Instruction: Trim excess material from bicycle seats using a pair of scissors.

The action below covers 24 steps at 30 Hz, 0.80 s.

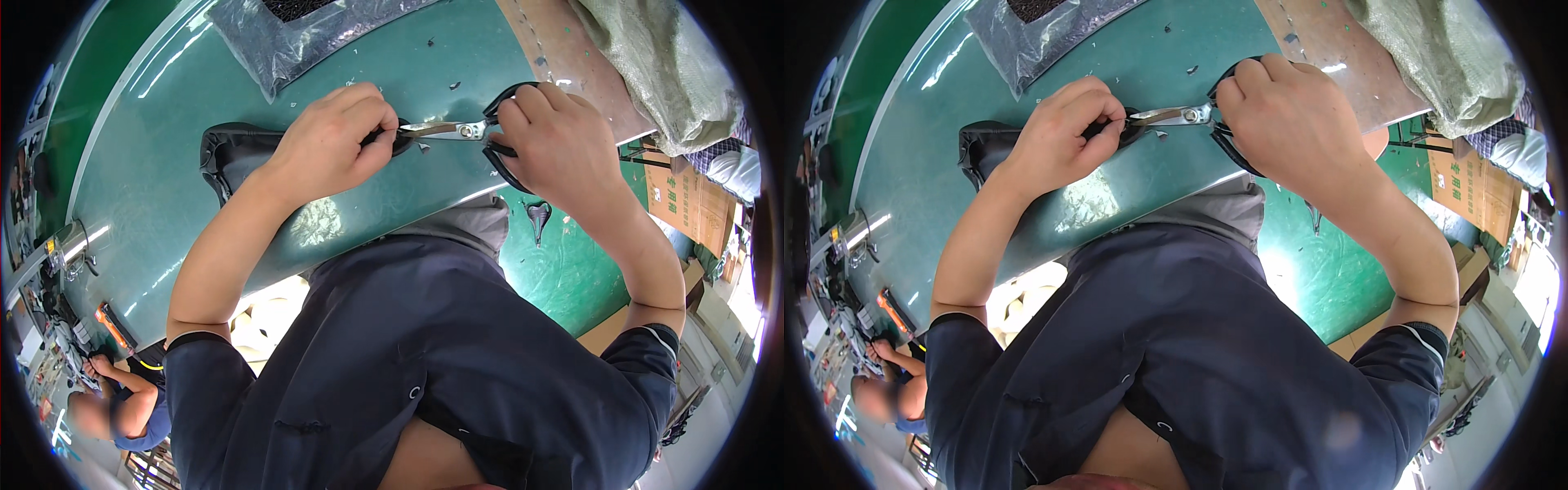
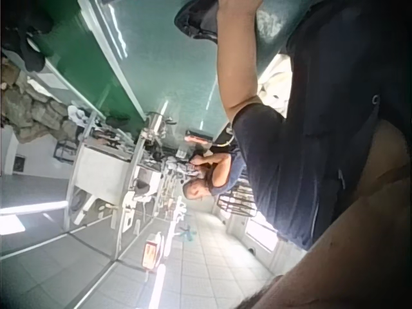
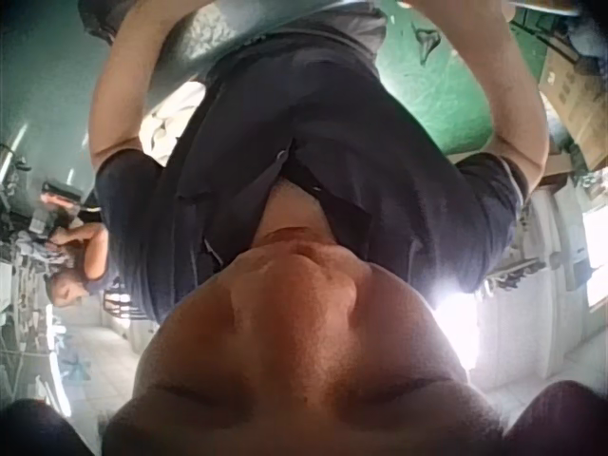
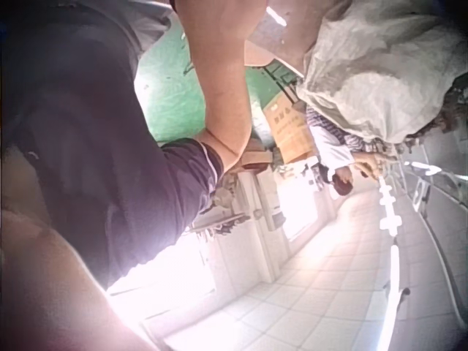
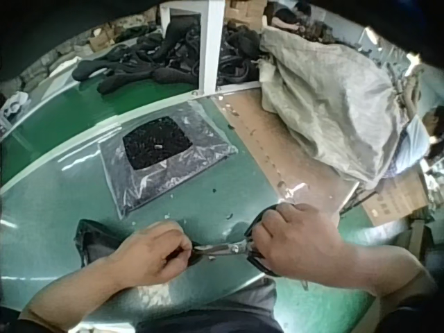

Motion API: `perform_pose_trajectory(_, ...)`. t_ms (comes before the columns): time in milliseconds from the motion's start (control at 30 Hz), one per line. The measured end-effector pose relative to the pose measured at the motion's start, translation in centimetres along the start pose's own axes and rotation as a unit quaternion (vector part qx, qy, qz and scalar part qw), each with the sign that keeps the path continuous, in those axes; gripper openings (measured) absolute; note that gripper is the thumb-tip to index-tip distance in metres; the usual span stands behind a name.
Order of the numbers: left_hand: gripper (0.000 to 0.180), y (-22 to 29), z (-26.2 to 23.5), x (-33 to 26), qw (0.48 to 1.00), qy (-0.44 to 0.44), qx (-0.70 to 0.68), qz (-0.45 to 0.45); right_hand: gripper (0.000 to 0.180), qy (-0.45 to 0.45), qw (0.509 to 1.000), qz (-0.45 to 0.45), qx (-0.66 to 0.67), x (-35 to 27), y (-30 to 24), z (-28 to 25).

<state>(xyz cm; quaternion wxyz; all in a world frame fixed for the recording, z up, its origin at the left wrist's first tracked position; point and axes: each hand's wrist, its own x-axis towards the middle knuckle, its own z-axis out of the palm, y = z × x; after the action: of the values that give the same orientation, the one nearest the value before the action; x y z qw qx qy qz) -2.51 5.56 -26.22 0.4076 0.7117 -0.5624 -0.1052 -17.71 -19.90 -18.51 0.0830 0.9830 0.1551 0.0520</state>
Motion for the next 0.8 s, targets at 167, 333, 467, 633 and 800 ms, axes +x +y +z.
perform_pose_trajectory(167, 0.013, -0.1, 0.2, -0.1, 1.0, 0.001, -0.001, -0.011, 0.009, -0.008, 1.0, -0.001, 0.002, 0.1, 0.0, -0.5)
perform_pose_trajectory(333, 0.011, -0.2, 0.2, -0.2, 0.999, -0.006, -0.01, -0.031, 0.009, -0.019, 1.0, -0.007, -0.006, 0.5, -0.2, 0.0)
perform_pose_trajectory(467, 0.013, -0.3, 0.3, -0.2, 1.0, 0.007, 0.002, -0.009, 0.008, -0.035, 0.999, -0.02, -0.005, 1.0, 0.2, 0.0)
perform_pose_trajectory(633, 0.012, -0.1, 0.1, -0.1, 0.996, 0.01, -0.067, -0.05, 0.008, -0.068, 0.997, -0.048, -0.003, 1.8, 1.2, -0.2)
perform_pose_trajectory(800, 0.017, -0.1, -0.5, -0.3, 0.998, 0.02, -0.051, -0.04, 0.011, -0.079, 0.995, -0.054, -0.024, 0.9, 1.4, -0.1)
